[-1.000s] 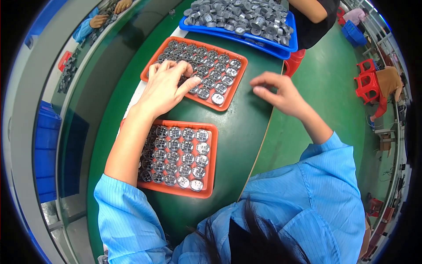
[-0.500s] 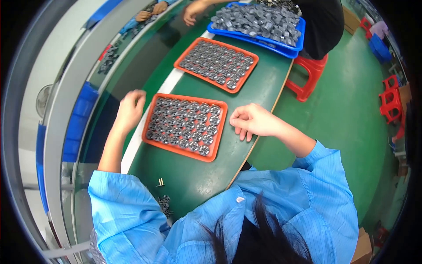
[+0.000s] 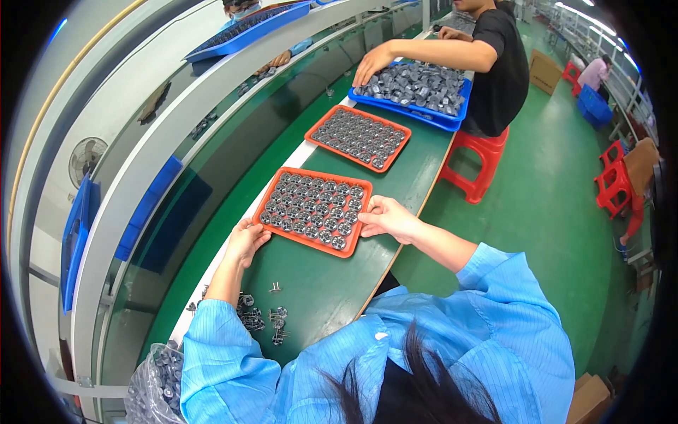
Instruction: The person moves trays of components along the assembly line, then assembles electronic components into plastic housings by hand and places the assembled parts onto a tray.
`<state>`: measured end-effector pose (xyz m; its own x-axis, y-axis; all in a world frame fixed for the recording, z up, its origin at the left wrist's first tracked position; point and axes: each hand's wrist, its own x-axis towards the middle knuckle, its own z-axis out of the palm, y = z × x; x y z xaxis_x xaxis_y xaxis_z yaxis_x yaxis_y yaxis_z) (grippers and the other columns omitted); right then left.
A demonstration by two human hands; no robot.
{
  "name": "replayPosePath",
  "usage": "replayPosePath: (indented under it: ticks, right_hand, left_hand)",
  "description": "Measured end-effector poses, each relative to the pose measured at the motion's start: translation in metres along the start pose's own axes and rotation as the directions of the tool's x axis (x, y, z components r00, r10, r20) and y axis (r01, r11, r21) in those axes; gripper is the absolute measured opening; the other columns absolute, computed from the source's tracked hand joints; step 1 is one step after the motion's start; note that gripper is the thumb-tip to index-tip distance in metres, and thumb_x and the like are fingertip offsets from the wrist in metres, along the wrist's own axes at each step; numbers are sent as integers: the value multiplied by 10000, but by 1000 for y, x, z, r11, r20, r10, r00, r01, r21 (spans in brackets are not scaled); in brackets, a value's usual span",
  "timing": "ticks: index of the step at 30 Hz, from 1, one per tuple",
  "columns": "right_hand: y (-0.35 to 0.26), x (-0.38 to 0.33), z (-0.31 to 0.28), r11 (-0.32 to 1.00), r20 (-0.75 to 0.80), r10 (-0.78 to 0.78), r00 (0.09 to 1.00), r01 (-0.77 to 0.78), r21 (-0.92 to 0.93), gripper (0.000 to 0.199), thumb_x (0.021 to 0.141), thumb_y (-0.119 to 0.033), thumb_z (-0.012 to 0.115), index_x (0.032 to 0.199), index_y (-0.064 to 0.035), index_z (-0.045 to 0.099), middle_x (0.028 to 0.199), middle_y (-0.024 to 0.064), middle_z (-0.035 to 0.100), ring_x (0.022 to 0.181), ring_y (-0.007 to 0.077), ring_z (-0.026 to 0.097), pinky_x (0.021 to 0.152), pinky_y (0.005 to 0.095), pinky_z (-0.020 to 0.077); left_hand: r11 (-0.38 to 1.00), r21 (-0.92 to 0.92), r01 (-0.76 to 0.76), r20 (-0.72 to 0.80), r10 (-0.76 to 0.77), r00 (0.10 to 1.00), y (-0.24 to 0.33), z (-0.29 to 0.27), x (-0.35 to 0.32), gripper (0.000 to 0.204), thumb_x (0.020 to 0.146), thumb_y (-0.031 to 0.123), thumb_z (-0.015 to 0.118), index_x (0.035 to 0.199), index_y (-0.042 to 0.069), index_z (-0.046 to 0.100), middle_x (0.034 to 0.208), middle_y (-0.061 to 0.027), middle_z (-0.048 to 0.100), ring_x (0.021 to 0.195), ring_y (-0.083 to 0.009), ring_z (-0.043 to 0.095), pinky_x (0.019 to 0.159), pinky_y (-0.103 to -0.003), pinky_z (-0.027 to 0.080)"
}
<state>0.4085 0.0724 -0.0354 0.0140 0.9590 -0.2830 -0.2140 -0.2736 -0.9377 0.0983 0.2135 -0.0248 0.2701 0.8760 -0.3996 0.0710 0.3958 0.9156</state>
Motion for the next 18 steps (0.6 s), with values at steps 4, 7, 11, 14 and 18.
replayPosePath:
  ticks: [4, 7, 11, 14, 18]
  right_hand:
    - [3, 12, 12, 992, 4, -13, 1000, 12, 124, 152, 884, -84, 615, 924, 1, 494, 935, 140, 591, 805, 214, 651, 737, 314, 582]
    - [3, 40, 25, 983, 5, -38, 999, 37, 182, 145, 882, -69, 614, 911, -3, 488, 910, 136, 595, 812, 220, 648, 749, 329, 583]
    - [0, 82, 47, 982, -21, -47, 999, 51, 180, 164, 875, -65, 620, 880, -11, 465, 856, 130, 588, 766, 229, 651, 706, 333, 593]
    - [-4, 105, 59, 984, -7, -14, 1000, 15, 176, 179, 875, -65, 617, 874, -4, 449, 832, 145, 580, 724, 256, 665, 649, 339, 601]
    - [-8, 117, 72, 991, -16, -4, 1000, 6, 136, 181, 884, -72, 607, 879, 2, 443, 840, 155, 584, 714, 261, 669, 646, 338, 603]
  left_hand:
    - [997, 14, -76, -18, 77, 997, 14, -6, 12, 299, 889, 6, 450, 1186, 1, 483, 924, -78, 596, 719, -130, 586, 642, -244, 560]
    - [995, -17, -99, -63, 98, 993, 32, -10, 30, 316, 882, 16, 429, 1191, 23, 494, 965, -78, 594, 771, -150, 575, 692, -280, 558]
    - [989, -87, -123, -126, 111, 986, 43, -29, 61, 309, 882, 19, 416, 1167, 40, 530, 1008, -85, 588, 847, -182, 568, 785, -324, 535]
    - [984, -74, -161, -111, 152, 982, 39, -53, 79, 321, 891, 26, 407, 1190, 51, 523, 1023, -80, 583, 887, -196, 565, 833, -352, 511]
    - [983, -103, -153, -143, 137, 980, 35, -67, 92, 284, 898, 35, 409, 1167, 47, 501, 1034, -83, 571, 867, -197, 556, 811, -349, 507]
